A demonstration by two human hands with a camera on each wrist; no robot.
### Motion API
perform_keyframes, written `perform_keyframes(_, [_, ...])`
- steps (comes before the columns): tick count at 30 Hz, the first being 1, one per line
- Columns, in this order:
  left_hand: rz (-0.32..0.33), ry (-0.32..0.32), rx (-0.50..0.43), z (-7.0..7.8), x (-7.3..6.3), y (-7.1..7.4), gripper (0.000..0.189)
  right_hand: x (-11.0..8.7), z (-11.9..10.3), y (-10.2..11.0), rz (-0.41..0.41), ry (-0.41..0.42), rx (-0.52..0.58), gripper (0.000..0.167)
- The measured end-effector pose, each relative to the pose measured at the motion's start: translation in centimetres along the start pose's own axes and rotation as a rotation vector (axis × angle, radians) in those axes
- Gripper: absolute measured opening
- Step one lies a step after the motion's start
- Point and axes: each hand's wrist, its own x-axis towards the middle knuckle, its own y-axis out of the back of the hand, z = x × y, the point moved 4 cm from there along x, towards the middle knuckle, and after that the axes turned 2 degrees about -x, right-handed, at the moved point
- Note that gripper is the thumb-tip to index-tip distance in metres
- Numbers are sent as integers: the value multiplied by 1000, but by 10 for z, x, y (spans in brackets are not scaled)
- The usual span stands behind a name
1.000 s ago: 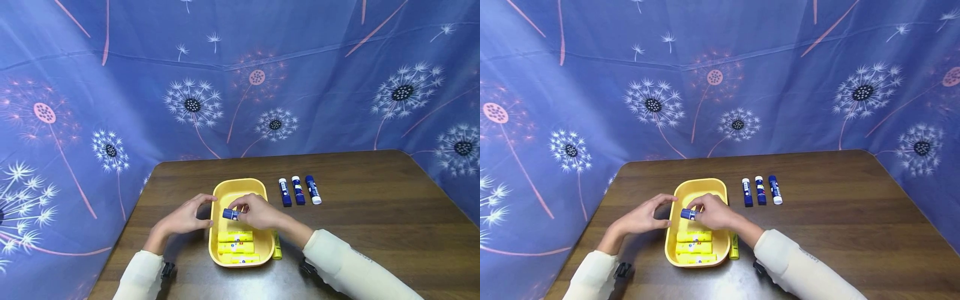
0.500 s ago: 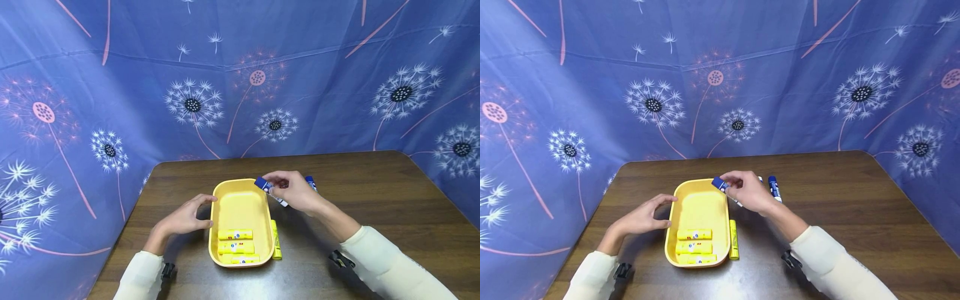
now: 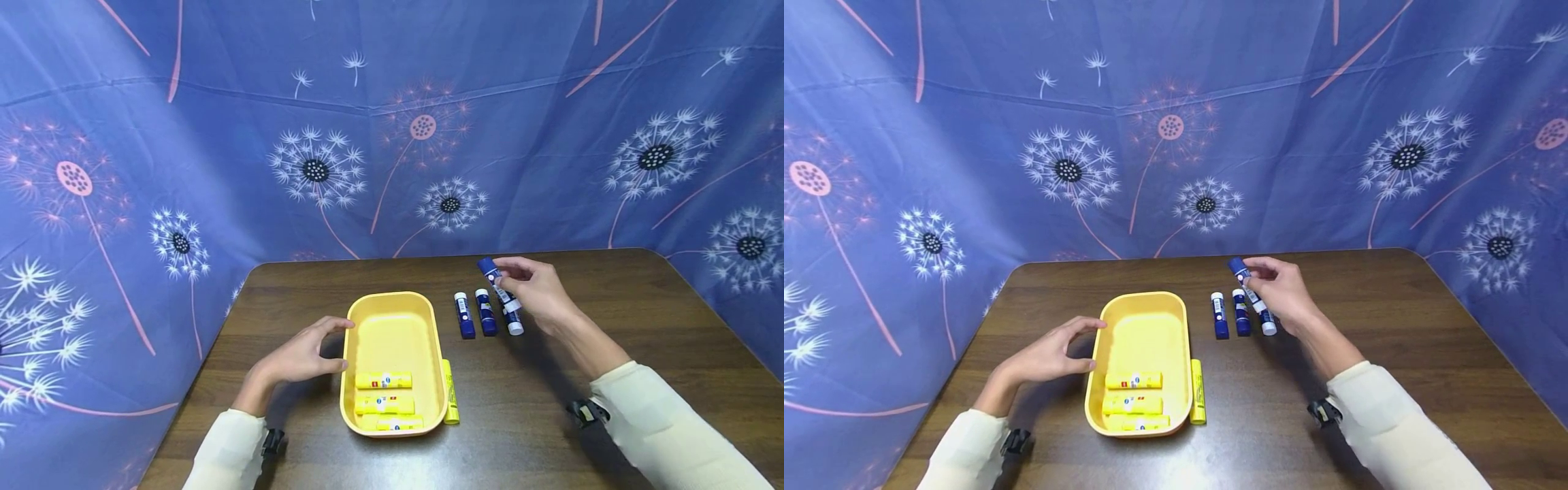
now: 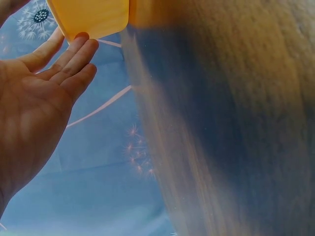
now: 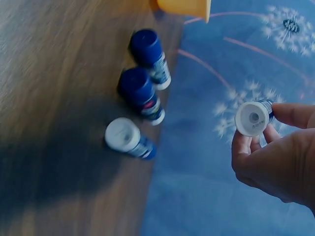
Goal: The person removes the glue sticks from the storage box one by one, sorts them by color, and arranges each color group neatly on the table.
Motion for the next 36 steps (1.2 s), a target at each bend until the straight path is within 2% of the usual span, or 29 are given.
perform_keyframes(6, [0,-3,-5,-1,1,-1,67,7,24,17,87,-32,6,45])
perform_keyframes(11, [-3,-1,-10,-2,1,-2,67,13,51,29,148,-94,-6,48])
perform_keyframes(17, [-9,10,-22,-3,-1,-1,68,17,85,36,142,-196,-52,52])
perform_keyframes(23, [-16,27,-14,-6,-7,0,67,15,111,33,112,-251,-139,51])
perform_keyframes(29, [-12,27,-25,-6,-6,1,67,16,118,32,119,-251,-175,51])
perform_keyframes(36, [-14,2,-17,-2,2,2,67,18,114,34,123,-265,-299,48])
